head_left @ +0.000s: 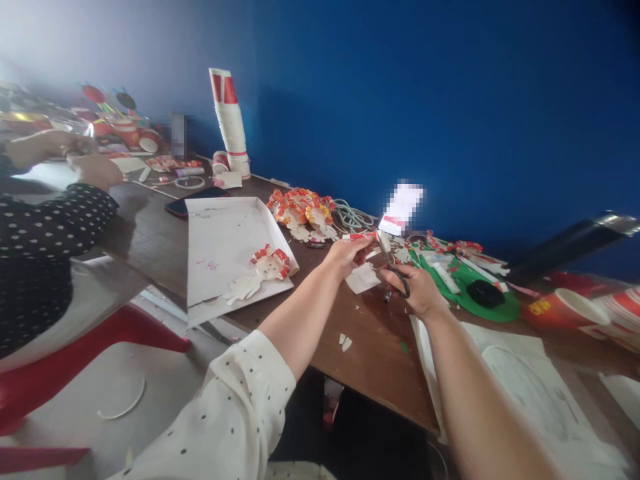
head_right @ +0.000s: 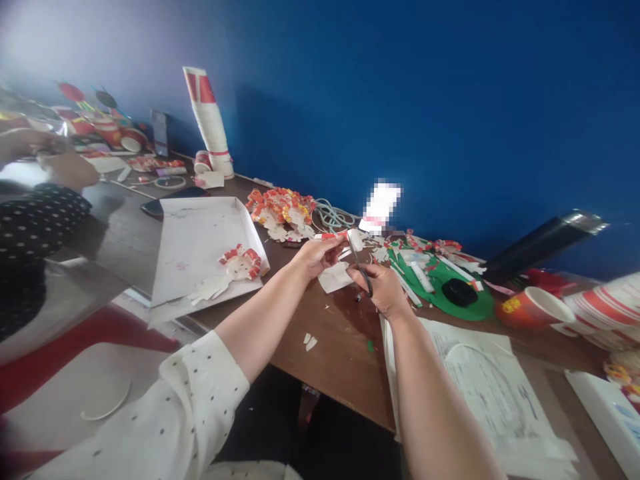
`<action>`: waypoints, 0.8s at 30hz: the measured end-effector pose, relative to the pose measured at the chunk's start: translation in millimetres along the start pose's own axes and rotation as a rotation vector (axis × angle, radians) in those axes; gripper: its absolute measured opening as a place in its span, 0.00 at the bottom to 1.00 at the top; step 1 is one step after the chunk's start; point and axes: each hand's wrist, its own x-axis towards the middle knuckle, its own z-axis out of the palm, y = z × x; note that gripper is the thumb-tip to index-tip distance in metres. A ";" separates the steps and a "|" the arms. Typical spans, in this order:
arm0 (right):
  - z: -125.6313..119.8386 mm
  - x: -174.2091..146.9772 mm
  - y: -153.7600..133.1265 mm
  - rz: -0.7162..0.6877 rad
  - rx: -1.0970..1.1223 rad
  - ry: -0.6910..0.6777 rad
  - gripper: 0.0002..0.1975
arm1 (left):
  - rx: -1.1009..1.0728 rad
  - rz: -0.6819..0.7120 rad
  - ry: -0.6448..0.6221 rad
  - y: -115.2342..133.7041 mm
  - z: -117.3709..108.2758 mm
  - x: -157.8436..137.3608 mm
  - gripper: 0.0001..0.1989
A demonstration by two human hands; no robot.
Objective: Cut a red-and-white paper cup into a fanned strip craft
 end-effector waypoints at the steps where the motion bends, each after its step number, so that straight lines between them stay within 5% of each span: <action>1: -0.1 0.8 1.7 -0.004 0.005 0.003 0.22 | -0.008 -0.003 -0.001 0.4 0.4 -0.5 0.06; 12: -2.4 6.3 13.5 -0.001 -0.005 0.021 0.19 | -0.012 -0.005 -0.021 2.6 1.6 -1.9 0.03; 24: -3.9 5.1 12.0 -0.005 -0.026 0.024 0.19 | 0.047 0.046 -0.035 0.1 -2.4 3.7 0.11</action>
